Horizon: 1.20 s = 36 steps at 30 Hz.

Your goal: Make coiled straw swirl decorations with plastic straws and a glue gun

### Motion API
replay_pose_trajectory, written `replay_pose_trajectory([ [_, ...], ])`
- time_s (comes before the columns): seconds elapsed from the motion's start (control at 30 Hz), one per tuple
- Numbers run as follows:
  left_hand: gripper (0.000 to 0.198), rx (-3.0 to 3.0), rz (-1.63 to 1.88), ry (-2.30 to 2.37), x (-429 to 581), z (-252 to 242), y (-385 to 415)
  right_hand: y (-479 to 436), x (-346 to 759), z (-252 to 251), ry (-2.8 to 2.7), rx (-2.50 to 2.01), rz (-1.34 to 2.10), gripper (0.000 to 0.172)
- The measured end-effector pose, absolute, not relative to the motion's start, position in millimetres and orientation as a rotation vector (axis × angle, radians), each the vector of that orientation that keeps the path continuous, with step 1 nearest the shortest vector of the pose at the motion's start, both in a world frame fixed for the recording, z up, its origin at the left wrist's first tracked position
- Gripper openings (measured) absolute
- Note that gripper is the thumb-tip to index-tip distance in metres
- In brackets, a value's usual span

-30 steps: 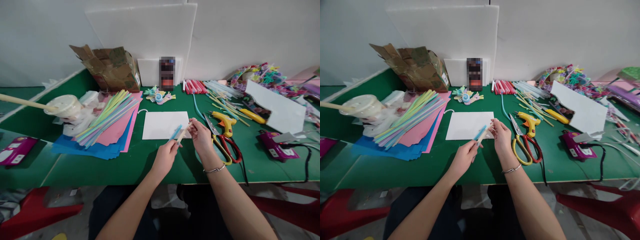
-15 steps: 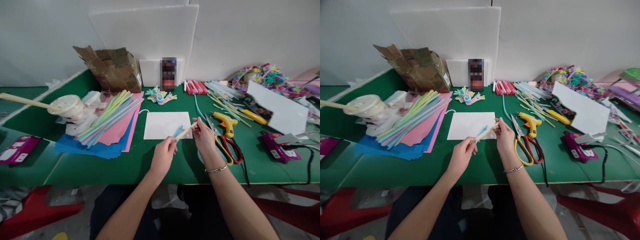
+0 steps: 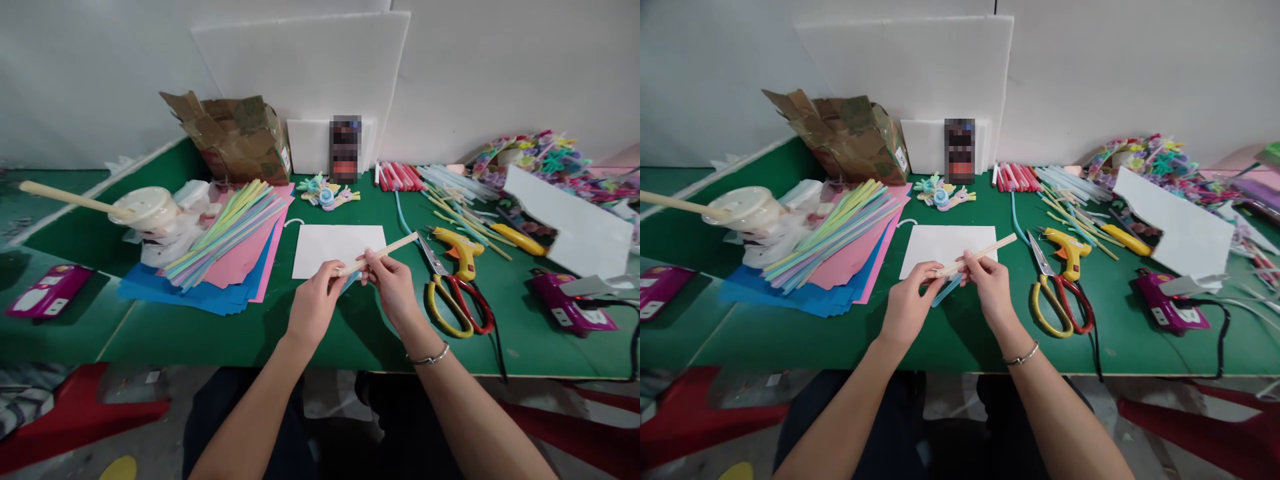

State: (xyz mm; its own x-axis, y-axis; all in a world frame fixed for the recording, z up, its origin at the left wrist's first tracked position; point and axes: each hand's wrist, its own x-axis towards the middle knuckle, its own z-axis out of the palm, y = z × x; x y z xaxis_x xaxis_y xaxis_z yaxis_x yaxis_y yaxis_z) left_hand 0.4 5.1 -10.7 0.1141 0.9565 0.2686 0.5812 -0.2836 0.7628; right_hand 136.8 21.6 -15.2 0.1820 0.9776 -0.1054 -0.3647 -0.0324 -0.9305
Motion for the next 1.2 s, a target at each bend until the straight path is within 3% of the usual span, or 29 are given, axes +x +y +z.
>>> replay_pose_trajectory([
  [0.3, 0.011, 2.635, 1.299, 1.387, -8.1, -17.2, 10.2, 20.3, 138.3, -10.2, -0.608, -1.051, 1.413, 0.029],
  [0.97, 0.003, 2.238, 1.247, 1.559, -3.7, -15.2, 6.6, 18.9, 131.6, -15.6, -0.724, -1.065, 1.428, 0.027],
  [1.2, 0.012, 2.345, 1.288, 1.471, -5.8, -17.8, 6.8, 17.8, 130.7, -14.0, -0.697, -1.060, 1.422, 0.027],
])
